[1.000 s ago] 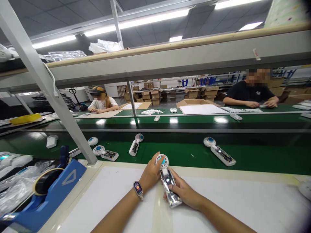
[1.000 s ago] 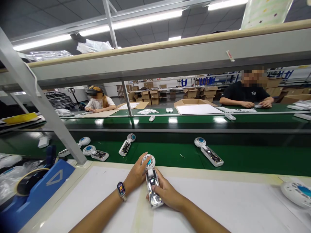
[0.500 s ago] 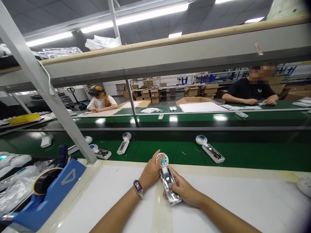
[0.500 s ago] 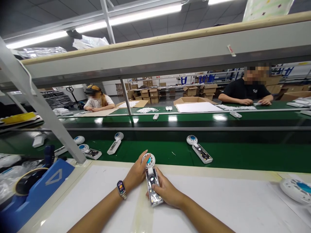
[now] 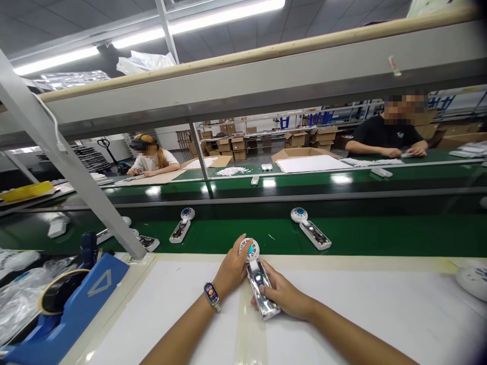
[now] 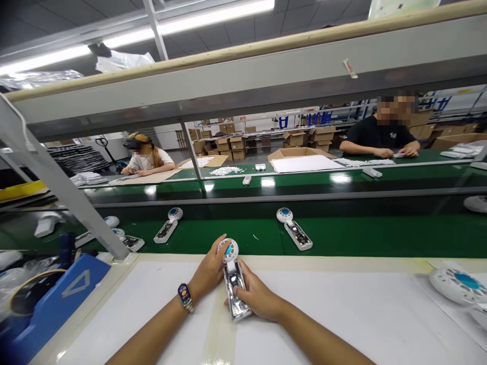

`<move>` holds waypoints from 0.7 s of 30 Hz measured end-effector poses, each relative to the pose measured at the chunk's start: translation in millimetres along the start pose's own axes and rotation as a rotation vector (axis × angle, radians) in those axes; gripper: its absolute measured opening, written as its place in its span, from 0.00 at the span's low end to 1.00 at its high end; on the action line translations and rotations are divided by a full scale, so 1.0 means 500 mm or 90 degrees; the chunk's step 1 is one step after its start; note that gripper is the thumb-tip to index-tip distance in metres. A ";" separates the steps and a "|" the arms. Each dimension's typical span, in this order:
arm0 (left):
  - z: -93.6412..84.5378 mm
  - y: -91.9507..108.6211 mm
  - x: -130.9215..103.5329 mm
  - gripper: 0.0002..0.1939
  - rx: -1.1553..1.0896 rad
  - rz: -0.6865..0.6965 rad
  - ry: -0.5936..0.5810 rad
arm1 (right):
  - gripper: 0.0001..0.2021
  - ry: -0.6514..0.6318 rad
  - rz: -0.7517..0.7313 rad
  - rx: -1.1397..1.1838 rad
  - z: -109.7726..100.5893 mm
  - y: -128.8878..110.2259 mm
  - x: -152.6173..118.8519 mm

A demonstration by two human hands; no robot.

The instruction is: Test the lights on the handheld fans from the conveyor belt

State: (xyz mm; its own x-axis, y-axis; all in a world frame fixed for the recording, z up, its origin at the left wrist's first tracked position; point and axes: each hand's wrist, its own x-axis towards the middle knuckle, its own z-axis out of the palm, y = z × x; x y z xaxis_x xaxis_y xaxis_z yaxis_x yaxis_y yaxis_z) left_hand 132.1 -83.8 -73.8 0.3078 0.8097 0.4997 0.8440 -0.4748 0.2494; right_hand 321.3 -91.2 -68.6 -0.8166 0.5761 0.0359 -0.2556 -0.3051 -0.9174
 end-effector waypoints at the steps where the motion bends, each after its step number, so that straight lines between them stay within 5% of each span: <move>1: 0.000 0.000 0.000 0.30 0.003 0.001 -0.001 | 0.29 -0.002 -0.001 0.000 -0.001 0.001 0.000; 13: 0.000 -0.001 0.002 0.32 0.003 0.007 0.006 | 0.30 0.026 0.001 0.043 0.001 0.005 0.005; 17: -0.003 -0.002 0.004 0.37 -0.023 -0.023 0.034 | 0.34 0.144 -0.072 0.088 -0.038 -0.011 0.016; 21: -0.004 -0.002 0.004 0.35 -0.040 -0.097 0.016 | 0.34 0.346 -0.208 0.075 -0.145 -0.059 0.006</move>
State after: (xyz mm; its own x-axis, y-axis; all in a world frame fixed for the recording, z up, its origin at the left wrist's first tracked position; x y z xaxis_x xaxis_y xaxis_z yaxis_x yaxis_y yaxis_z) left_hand 130.9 -82.2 -71.4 0.1662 0.8651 0.4732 0.8509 -0.3684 0.3746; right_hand 364.1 -25.4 -70.1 -0.3163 0.9459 0.0719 -0.5273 -0.1123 -0.8423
